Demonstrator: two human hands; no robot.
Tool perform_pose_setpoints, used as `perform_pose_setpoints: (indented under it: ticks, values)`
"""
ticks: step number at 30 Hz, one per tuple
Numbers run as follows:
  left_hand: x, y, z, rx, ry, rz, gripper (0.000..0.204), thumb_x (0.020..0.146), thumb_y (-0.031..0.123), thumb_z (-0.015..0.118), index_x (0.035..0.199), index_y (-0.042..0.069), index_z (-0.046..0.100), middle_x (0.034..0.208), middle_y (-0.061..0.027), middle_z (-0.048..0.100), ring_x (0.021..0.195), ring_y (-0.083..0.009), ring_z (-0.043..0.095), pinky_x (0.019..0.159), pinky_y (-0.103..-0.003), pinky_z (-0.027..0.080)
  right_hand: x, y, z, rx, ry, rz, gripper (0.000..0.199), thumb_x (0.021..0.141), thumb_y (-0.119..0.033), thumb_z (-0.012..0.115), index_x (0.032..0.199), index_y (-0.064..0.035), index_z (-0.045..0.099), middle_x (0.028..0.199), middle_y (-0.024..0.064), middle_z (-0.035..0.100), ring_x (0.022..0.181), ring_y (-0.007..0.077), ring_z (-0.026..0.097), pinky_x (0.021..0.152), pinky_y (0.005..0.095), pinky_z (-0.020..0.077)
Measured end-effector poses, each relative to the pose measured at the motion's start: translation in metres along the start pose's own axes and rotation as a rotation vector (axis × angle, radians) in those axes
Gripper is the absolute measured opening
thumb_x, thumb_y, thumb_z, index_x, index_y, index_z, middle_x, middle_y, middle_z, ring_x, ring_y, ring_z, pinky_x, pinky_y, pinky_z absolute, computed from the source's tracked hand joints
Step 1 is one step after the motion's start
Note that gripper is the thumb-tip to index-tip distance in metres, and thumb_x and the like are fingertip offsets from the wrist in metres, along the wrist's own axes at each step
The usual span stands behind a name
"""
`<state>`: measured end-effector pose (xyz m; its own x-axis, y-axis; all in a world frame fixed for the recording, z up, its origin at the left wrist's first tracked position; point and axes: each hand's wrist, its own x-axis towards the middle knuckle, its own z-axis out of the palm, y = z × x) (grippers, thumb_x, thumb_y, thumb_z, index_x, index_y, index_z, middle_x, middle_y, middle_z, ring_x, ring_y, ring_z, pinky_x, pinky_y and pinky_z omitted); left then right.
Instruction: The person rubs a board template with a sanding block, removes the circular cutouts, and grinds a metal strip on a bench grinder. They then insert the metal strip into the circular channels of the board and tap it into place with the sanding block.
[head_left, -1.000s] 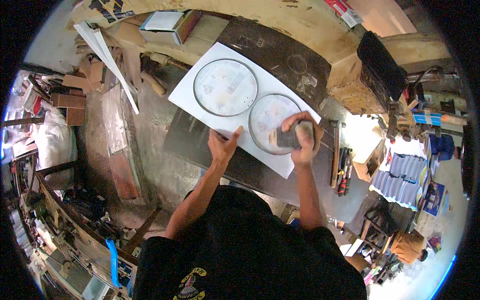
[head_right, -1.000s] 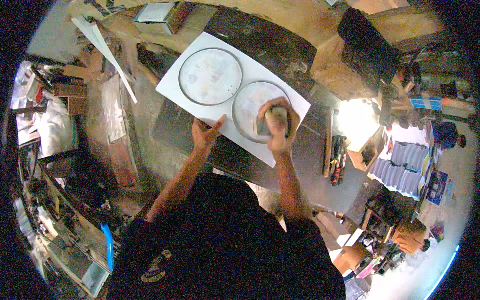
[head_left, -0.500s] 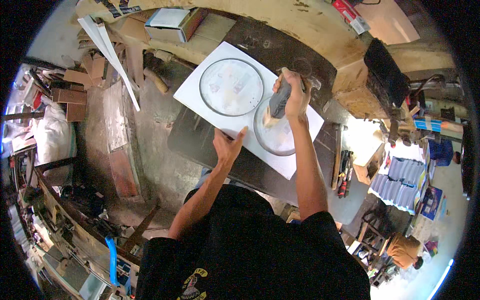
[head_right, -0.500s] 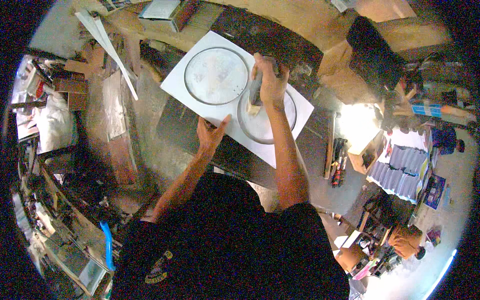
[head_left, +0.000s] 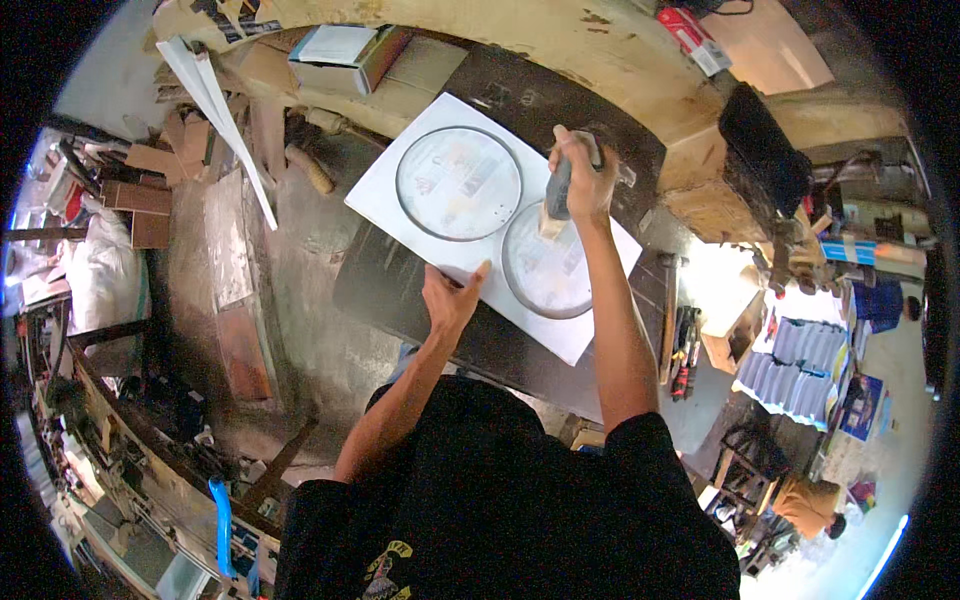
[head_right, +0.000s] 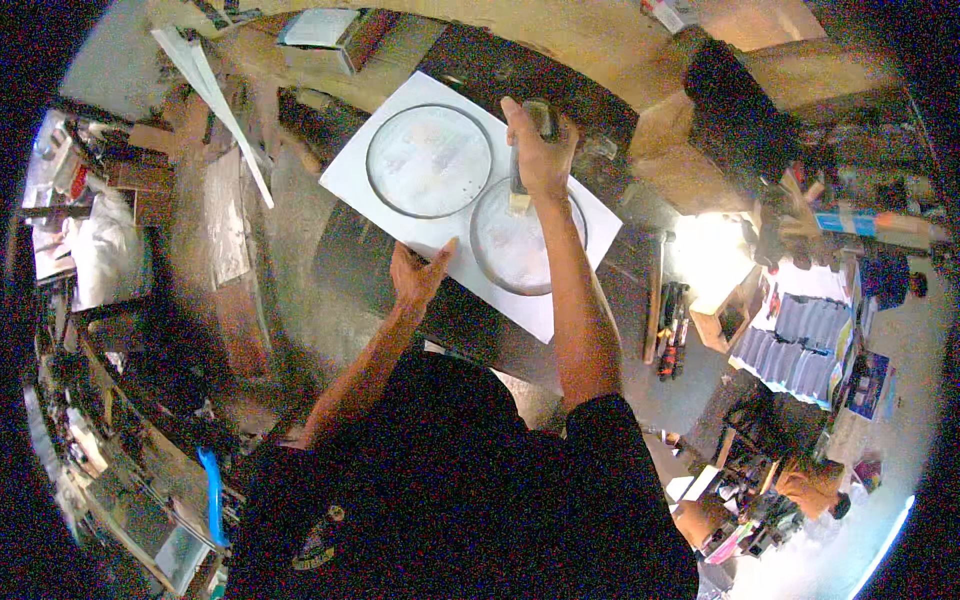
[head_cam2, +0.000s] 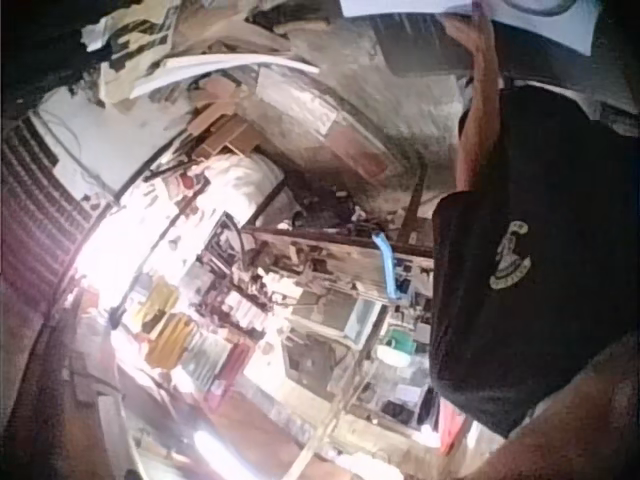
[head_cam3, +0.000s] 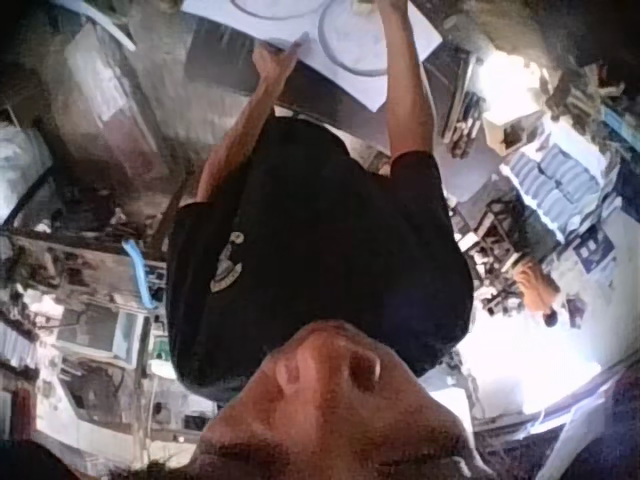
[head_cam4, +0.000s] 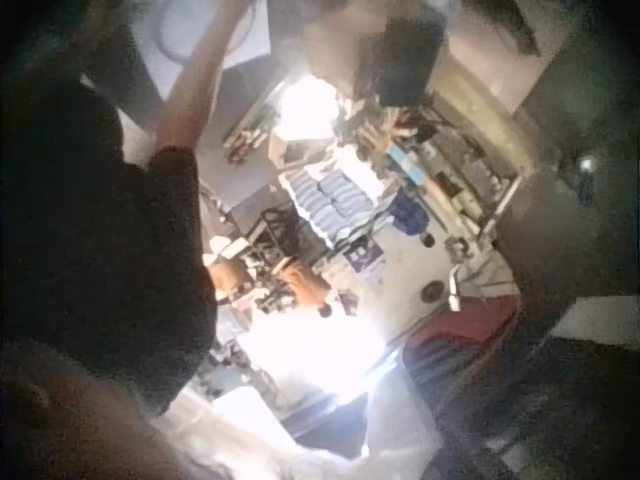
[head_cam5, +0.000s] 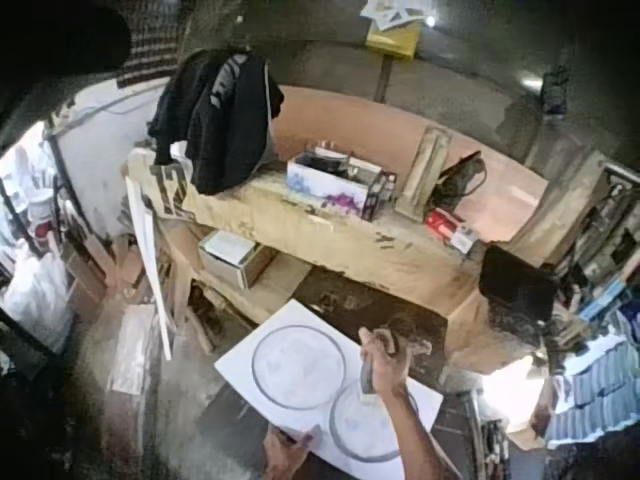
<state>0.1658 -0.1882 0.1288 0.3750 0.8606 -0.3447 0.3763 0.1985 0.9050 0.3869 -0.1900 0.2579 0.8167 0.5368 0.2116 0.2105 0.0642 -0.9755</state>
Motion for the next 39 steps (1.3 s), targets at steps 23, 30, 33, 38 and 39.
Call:
perform_pose_setpoints:
  ticks: [23, 30, 33, 38, 39]
  values:
    - [0.016, 0.043, -0.093, -0.124, -0.062, 0.125, 0.048, 0.075, 0.012, 0.084, 0.108, -0.007, 0.056, 0.1, -0.0187, 0.07, 0.083, -0.0208, 0.07, 0.071, -0.033, 0.058, -0.056, 0.007, -0.055, 0.425, -0.098, 0.071, 0.02, 0.092, -0.024, 0.054, 0.09, -0.0056, 0.06, 0.08, 0.0029, 0.061, 0.075, 0.0135, 0.056, 0.075, 0.0305, 0.0447]
    - [0.012, 0.048, -0.069, -0.212, -0.08, 0.035, 0.045, 0.076, 0.007, 0.082, 0.108, -0.005, 0.053, 0.101, -0.0171, 0.068, 0.086, -0.0204, 0.068, 0.073, -0.03, 0.056, -0.082, -0.074, -0.074, 0.543, -0.151, -0.151, 0.035, 0.084, -0.021, 0.058, 0.108, 0.0024, 0.049, 0.085, 0.0122, 0.056, 0.078, 0.0231, 0.055, 0.075, 0.0391, 0.0461]
    - [0.02, 0.034, -0.05, -0.21, -0.026, 0.199, 0.044, 0.076, 0.005, 0.081, 0.109, -0.004, 0.055, 0.1, -0.0149, 0.068, 0.086, -0.0204, 0.067, 0.073, -0.031, 0.055, -0.102, -0.035, -0.1, 0.241, -0.08, -0.186, 0.035, 0.084, -0.022, 0.058, 0.107, 0.0031, 0.05, 0.086, 0.014, 0.057, 0.079, 0.0237, 0.055, 0.076, 0.0393, 0.0465]
    - [0.025, 0.037, -0.035, -0.171, -0.024, 0.218, 0.045, 0.078, 0.008, 0.081, 0.115, 0.001, 0.057, 0.104, -0.0063, 0.067, 0.086, -0.0164, 0.064, 0.07, -0.031, 0.054, -0.108, -0.013, -0.098, 0.383, -0.052, -0.179, 0.029, 0.092, -0.027, 0.056, 0.106, -0.0019, 0.054, 0.092, 0.0121, 0.06, 0.088, 0.0222, 0.057, 0.081, 0.0349, 0.0462]
    - [0.024, 0.047, -0.03, -0.171, -0.032, 0.221, 0.045, 0.078, 0.008, 0.081, 0.115, 0.001, 0.057, 0.104, -0.0063, 0.067, 0.086, -0.0164, 0.064, 0.07, -0.031, 0.054, -0.103, -0.023, -0.1, 0.427, -0.072, -0.2, 0.028, 0.091, -0.025, 0.056, 0.106, -0.0019, 0.054, 0.09, 0.0118, 0.061, 0.085, 0.022, 0.057, 0.08, 0.034, 0.0465]
